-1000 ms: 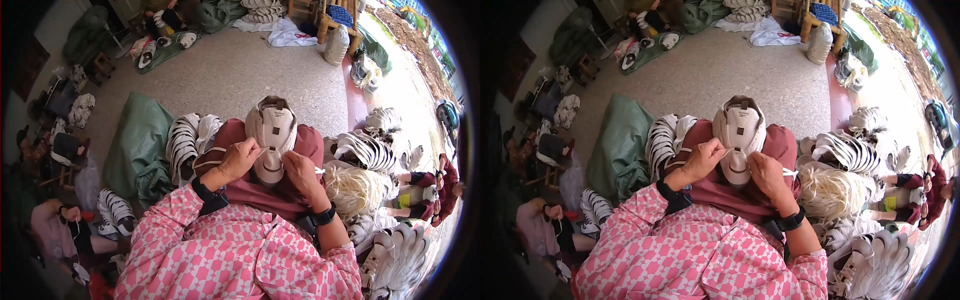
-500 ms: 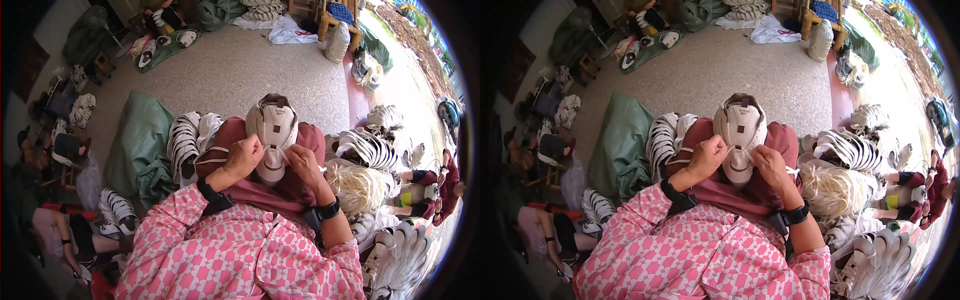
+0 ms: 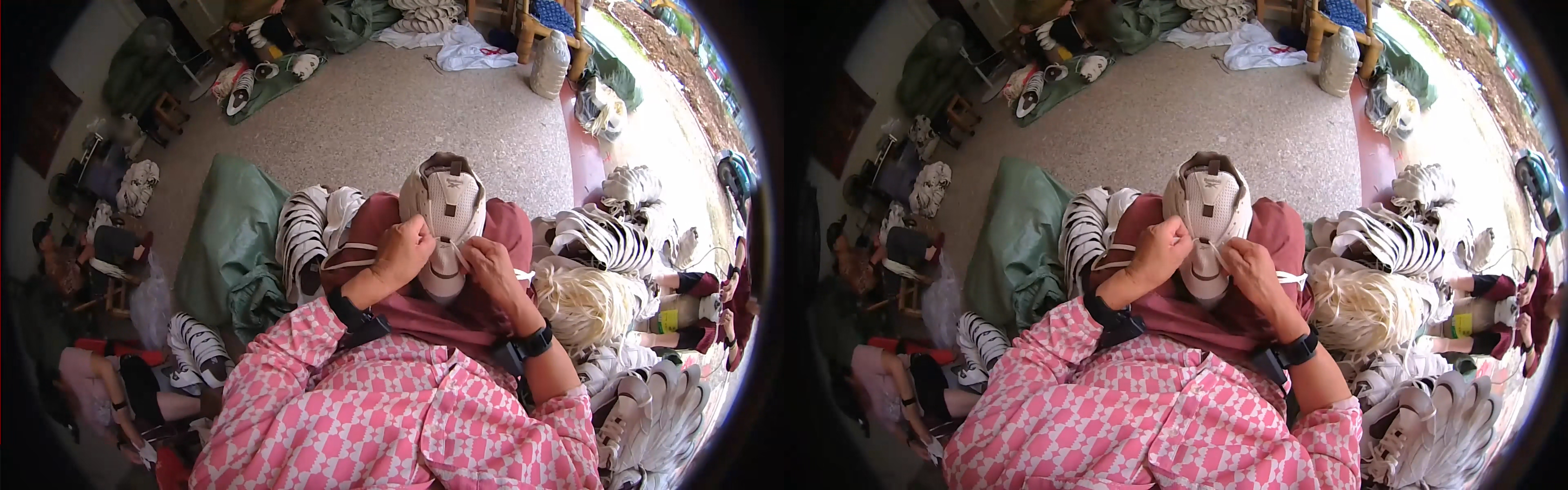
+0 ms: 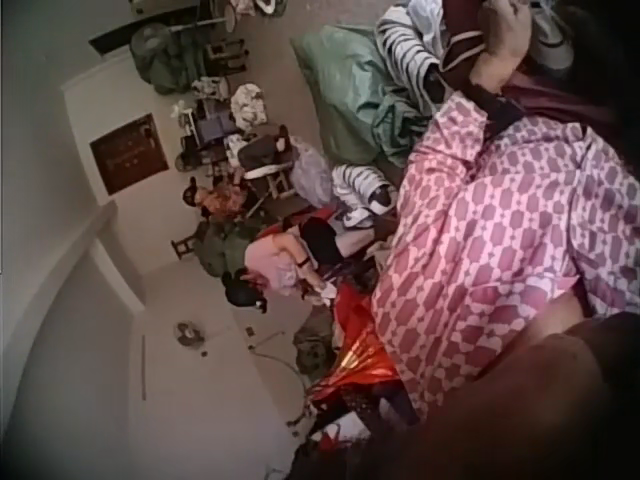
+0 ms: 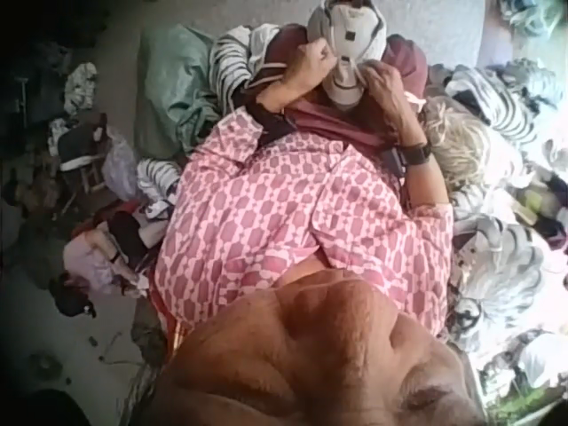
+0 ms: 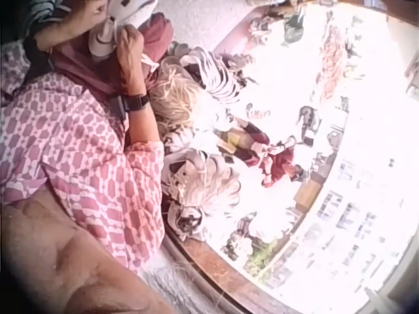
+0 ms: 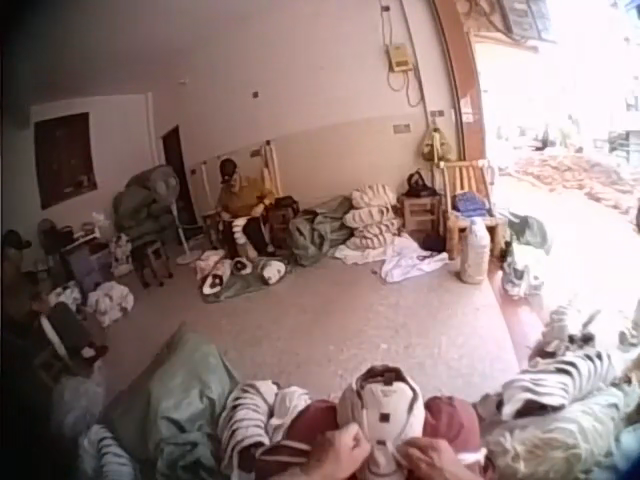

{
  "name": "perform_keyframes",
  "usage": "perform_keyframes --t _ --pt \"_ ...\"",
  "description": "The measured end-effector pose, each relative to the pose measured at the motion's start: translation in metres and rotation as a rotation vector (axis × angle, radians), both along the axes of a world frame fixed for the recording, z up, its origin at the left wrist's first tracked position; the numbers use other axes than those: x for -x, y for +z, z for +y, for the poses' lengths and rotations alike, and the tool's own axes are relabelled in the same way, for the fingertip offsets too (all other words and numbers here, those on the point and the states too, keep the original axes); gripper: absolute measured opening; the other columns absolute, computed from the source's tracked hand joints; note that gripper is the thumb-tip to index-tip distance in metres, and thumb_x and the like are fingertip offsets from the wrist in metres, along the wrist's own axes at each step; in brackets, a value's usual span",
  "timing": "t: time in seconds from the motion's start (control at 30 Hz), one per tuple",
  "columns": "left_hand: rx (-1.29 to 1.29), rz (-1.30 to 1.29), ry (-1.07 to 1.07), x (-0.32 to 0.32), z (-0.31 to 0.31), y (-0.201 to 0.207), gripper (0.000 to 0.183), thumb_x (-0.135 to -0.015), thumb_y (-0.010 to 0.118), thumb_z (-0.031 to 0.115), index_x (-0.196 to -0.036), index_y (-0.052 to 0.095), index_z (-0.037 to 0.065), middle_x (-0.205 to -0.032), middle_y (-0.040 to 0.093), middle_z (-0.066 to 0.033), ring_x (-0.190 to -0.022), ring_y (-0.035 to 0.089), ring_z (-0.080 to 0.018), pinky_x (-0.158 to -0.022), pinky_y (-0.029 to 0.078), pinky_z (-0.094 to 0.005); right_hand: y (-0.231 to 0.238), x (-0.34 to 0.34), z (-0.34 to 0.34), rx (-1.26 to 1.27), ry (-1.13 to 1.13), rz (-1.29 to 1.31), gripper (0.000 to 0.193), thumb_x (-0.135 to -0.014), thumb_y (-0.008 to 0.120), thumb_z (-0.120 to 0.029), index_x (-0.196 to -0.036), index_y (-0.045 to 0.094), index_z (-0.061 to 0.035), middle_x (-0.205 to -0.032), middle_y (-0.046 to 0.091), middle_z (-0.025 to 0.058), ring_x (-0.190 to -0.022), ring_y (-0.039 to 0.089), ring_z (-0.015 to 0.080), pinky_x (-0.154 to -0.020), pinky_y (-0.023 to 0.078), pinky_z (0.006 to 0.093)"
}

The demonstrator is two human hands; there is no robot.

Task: The recorder is inserting a shoelace into the eyelets of a beige shoe.

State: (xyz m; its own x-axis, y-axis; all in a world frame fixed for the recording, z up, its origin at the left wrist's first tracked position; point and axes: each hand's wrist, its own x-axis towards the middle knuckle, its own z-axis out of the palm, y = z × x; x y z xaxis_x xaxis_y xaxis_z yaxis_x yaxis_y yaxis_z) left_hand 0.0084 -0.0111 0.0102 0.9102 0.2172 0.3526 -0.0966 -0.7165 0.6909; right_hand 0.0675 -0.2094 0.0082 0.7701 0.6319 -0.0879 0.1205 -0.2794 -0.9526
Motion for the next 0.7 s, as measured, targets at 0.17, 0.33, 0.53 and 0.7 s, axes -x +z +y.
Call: perform_keyframes --t 0.17,0.33,0.53,0.7 --pt "-0.409 0.115 -0.165 0.009 0.022 0.026 0.024 -0.076 0.075 0.018 -0.093 0.061 0.008 -0.101 0.064 -0.0122 -0.095 0.063 -0.0323 -0.084 0.049 -0.0436 0.023 0.011 0.001 0.136 -0.101 -0.328 0.022 -0.092 0.059 -0.019 -0.082 0.062 -0.0003 -0.069 0.058 0.0082 -0.064 0.056 0.0221 -0.06 0.045 0.0364" --pt "-0.638 -0.165 -0.285 0.002 0.037 0.048 0.061 -0.069 0.079 0.021 -0.123 0.052 0.012 -0.124 0.046 -0.0107 -0.115 0.051 -0.0306 -0.095 0.043 -0.0429 0.059 -0.006 0.005 0.126 -0.085 -1.181 0.011 -0.077 0.069 -0.01 -0.087 0.066 -0.0055 -0.099 0.063 0.0068 -0.098 0.06 0.0264 -0.085 0.047 0.04" --pt "-0.673 -0.022 -0.562 -0.022 0.049 0.059 0.052 -0.064 0.081 0.023 -0.107 0.055 0.009 -0.11 0.051 -0.0079 -0.105 0.054 -0.0302 -0.087 0.045 -0.0426 0.048 -0.035 0.038 -0.038 0.35 -0.995 0.018 -0.075 0.068 -0.004 -0.092 0.068 -0.0097 -0.095 0.061 0.0045 -0.094 0.059 0.0263 -0.083 0.045 0.0373" --pt "-0.576 -0.048 -0.589 -0.022 0.056 0.051 0.041 -0.064 0.081 0.02 -0.094 0.055 0.008 -0.102 0.05 -0.0074 -0.099 0.055 -0.0301 -0.083 0.046 -0.0428 0.041 -0.044 0.045 0.038 0.384 -1.0 0.012 -0.079 0.068 -0.01 -0.09 0.07 -0.013 -0.091 0.06 0.0036 -0.095 0.058 0.0242 -0.081 0.044 0.0377"
